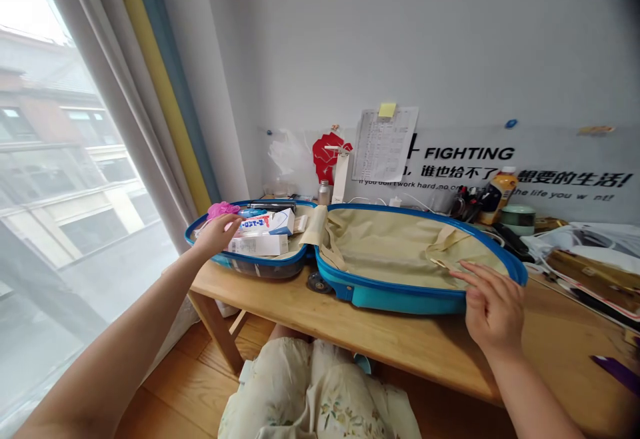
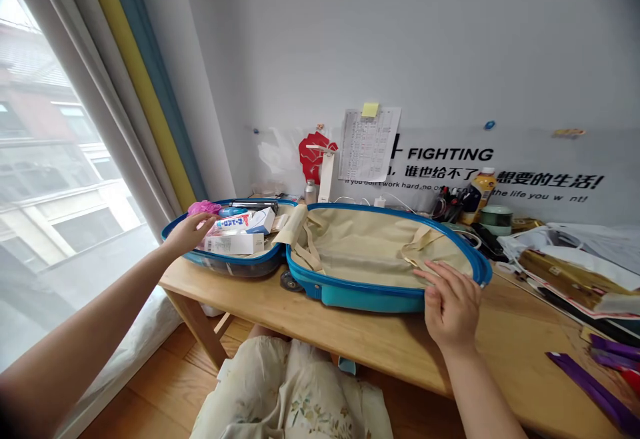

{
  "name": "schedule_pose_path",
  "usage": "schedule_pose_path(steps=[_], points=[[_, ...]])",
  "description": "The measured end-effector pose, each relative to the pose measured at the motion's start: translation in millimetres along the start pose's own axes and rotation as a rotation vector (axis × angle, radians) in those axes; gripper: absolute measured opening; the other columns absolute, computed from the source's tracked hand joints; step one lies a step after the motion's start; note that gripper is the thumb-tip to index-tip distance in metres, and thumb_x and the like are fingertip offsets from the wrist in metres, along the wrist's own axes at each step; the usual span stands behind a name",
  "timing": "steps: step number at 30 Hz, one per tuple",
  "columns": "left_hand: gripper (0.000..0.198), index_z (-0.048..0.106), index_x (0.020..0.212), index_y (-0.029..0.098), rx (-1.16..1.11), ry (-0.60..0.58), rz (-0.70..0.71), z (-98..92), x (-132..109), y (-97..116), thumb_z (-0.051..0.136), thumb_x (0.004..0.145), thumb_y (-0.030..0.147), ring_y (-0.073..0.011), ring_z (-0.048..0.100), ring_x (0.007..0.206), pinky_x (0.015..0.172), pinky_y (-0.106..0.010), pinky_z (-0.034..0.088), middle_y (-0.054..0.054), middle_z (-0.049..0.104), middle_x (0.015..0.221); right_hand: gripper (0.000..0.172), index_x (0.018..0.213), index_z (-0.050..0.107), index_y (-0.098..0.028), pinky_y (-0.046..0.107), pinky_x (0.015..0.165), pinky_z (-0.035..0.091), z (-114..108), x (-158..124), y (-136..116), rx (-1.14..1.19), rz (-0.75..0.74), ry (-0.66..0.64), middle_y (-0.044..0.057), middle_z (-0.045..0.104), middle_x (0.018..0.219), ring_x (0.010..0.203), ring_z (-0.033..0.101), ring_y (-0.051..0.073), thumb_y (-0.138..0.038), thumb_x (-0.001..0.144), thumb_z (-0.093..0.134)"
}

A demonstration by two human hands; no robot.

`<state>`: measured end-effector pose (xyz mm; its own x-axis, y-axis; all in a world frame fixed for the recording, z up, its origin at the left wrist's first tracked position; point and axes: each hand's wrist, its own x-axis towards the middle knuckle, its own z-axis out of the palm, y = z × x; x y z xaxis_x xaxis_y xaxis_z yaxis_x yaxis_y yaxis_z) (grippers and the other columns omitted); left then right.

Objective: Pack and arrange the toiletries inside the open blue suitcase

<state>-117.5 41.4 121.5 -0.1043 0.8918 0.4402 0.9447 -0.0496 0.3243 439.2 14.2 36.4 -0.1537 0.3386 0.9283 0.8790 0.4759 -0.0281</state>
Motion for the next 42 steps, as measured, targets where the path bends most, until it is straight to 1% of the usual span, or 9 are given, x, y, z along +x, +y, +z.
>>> schedule_pose_path(steps=[6, 9, 12, 18, 24, 29, 37, 39, 42], points=[[0.047, 0.067, 0.109, 0.018, 0.085, -0.17, 0.057, 7.3, 48, 36, 0.036, 0.088, 0.046, -0.0272, 0.063, 0.107, 0.093, -0.036, 0.047, -0.011, 0.07, 0.118, 0.041, 0.092, 0.071, -0.02, 0.044, 0.092, 0.042, -1, -2, -1, 0.021, 0.01, 0.012, 0.01, 0.072, 0.103, 0.104, 0.064, 0.028, -0.036, 0.098, 0.033], [0.05, 0.069, 0.096, 0.02, 0.079, -0.246, 0.08, 9.3, 46, 44, 0.043, 0.084, 0.061, -0.0258, 0.066, 0.092, 0.08, -0.033, 0.05, -0.009, 0.073, 0.103, 0.041, 0.09, 0.07, -0.021, 0.044, 0.089, 0.042, -1, -3, 2, 0.017, -0.004, 0.015, 0.009, 0.073, 0.101, 0.101, 0.065, 0.027, -0.036, 0.098, 0.033], [0.06, 0.068, 0.103, 0.023, 0.042, -0.424, 0.182, 7.2, 33, 45, 0.056, 0.071, 0.072, -0.0261, 0.065, 0.096, 0.08, -0.032, 0.05, -0.008, 0.071, 0.107, 0.041, 0.091, 0.07, -0.023, 0.044, 0.089, 0.043, 0, -4, 4, 0.003, 0.006, -0.016, 0.008, 0.073, 0.101, 0.101, 0.066, 0.027, -0.036, 0.097, 0.032], [0.077, 0.061, 0.123, 0.024, 0.073, -0.649, 0.268, 4.8, 24, 39, 0.071, 0.058, 0.065, -0.0301, 0.061, 0.111, 0.096, -0.039, 0.046, -0.012, 0.064, 0.125, 0.04, 0.092, 0.07, -0.023, 0.044, 0.093, 0.042, 0, -5, 3, 0.011, 0.035, -0.024, 0.008, 0.073, 0.103, 0.102, 0.065, 0.026, -0.036, 0.096, 0.033], [0.078, 0.06, 0.12, 0.022, 0.092, -0.739, 0.246, 8.8, 40, 41, 0.074, 0.054, 0.061, -0.0279, 0.063, 0.108, 0.089, -0.034, 0.05, -0.01, 0.066, 0.119, 0.041, 0.088, 0.071, -0.024, 0.042, 0.092, 0.042, 0, -5, 1, 0.015, 0.073, -0.032, 0.009, 0.073, 0.099, 0.1, 0.064, 0.025, -0.037, 0.096, 0.032], [0.074, 0.063, 0.114, 0.021, 0.099, -0.728, 0.25, 5.7, 40, 41, 0.077, 0.05, 0.055, -0.0272, 0.065, 0.1, 0.086, -0.035, 0.051, -0.01, 0.068, 0.113, 0.038, 0.086, 0.069, -0.023, 0.04, 0.089, 0.041, -1, -4, -2, 0.013, 0.05, 0.003, 0.008, 0.072, 0.095, 0.096, 0.065, 0.023, -0.034, 0.096, 0.034], [0.072, 0.063, 0.114, 0.022, -0.029, -0.471, 0.236, -14.3, 35, 30, 0.069, 0.057, 0.065, -0.0294, 0.064, 0.106, 0.093, -0.039, 0.05, -0.01, 0.068, 0.115, 0.038, 0.083, 0.07, -0.024, 0.04, 0.091, 0.041, -3, -1, -7, 0.036, 0.093, -0.001, 0.007, 0.072, 0.093, 0.093, 0.064, 0.022, -0.034, 0.095, 0.035], [0.072, 0.063, 0.114, 0.023, -0.119, -0.376, 0.256, -25.8, 36, 43, 0.066, 0.06, 0.071, -0.029, 0.064, 0.105, 0.093, -0.04, 0.051, -0.009, 0.068, 0.114, 0.039, 0.082, 0.069, -0.025, 0.04, 0.092, 0.041, -3, -1, -7, 0.03, 0.109, -0.013, 0.007, 0.072, 0.092, 0.093, 0.064, 0.022, -0.035, 0.096, 0.034], [0.075, 0.059, 0.121, 0.023, -0.243, -0.264, 0.321, -42.0, 39, 86, 0.063, 0.065, 0.073, -0.0289, 0.061, 0.11, 0.098, -0.041, 0.048, -0.008, 0.066, 0.121, 0.038, 0.083, 0.069, -0.024, 0.04, 0.093, 0.04, -3, -1, -8, 0.016, 0.097, -0.014, 0.007, 0.071, 0.093, 0.094, 0.063, 0.021, -0.034, 0.096, 0.034]])
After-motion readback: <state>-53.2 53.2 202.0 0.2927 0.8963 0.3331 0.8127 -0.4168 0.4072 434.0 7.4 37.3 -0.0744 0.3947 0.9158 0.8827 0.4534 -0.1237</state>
